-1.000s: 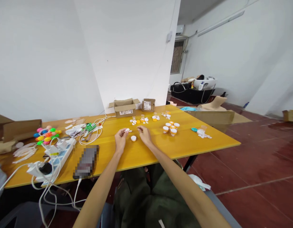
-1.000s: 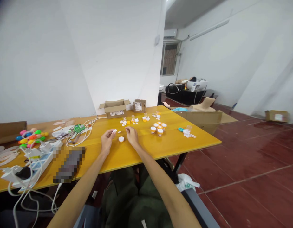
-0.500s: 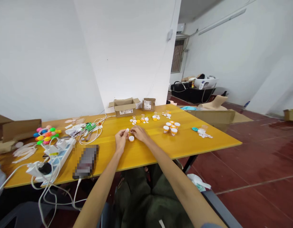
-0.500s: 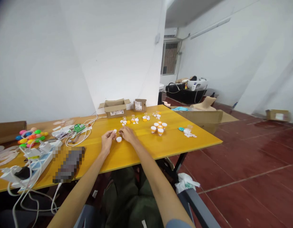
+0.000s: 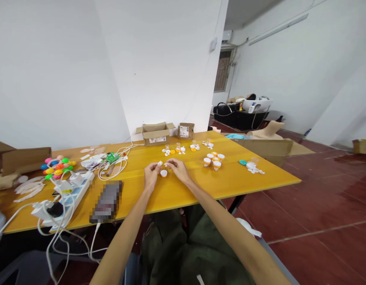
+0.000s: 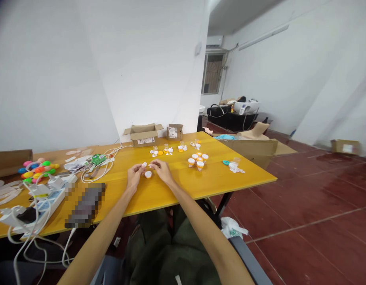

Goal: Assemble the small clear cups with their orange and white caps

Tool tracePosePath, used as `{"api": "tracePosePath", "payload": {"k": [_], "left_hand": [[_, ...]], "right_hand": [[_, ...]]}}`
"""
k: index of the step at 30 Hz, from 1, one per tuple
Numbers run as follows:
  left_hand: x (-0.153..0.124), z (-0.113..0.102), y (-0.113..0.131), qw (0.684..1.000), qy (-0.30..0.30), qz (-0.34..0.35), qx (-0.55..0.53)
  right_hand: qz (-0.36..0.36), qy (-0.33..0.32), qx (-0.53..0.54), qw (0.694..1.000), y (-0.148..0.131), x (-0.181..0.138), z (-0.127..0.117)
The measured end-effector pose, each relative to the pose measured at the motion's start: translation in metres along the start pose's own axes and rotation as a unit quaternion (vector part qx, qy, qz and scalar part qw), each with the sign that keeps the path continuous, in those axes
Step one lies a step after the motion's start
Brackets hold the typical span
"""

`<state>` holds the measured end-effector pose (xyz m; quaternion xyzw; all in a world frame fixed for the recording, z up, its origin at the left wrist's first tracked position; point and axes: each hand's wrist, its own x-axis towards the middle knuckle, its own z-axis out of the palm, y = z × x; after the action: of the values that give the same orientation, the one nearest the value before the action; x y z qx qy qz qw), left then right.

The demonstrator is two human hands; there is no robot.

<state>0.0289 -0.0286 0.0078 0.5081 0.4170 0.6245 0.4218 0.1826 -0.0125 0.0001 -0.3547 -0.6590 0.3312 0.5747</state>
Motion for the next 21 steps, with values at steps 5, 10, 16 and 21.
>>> {"api": "tracePosePath", "payload": {"k": [5,10,16,21], "left_hand": [[0.0001,-0.0012,-0.0033,0.999,-0.029,0.012,0.012],[0.0009,-0.0021,-0.0047,0.999,-0.029,0.030,0.031],[-0.0004,-0.0007,-0.0010,0.996,-0.043,0.059,0.056],[-0.0022,0.0003,0.0017,0.995,-0.052,0.056,0.059]], "right_hand": [[0.018,-0.008,0.064,0.998,-0.0010,-0.0014,0.0046],[0.026,-0.013,0.099,0.995,-0.0027,-0.0018,0.0061],[0.018,-0.017,0.110,0.994,-0.0067,-0.0022,0.0053],[0.003,0.000,0.093,0.996,-0.0078,-0.0016,0.0046]]}}
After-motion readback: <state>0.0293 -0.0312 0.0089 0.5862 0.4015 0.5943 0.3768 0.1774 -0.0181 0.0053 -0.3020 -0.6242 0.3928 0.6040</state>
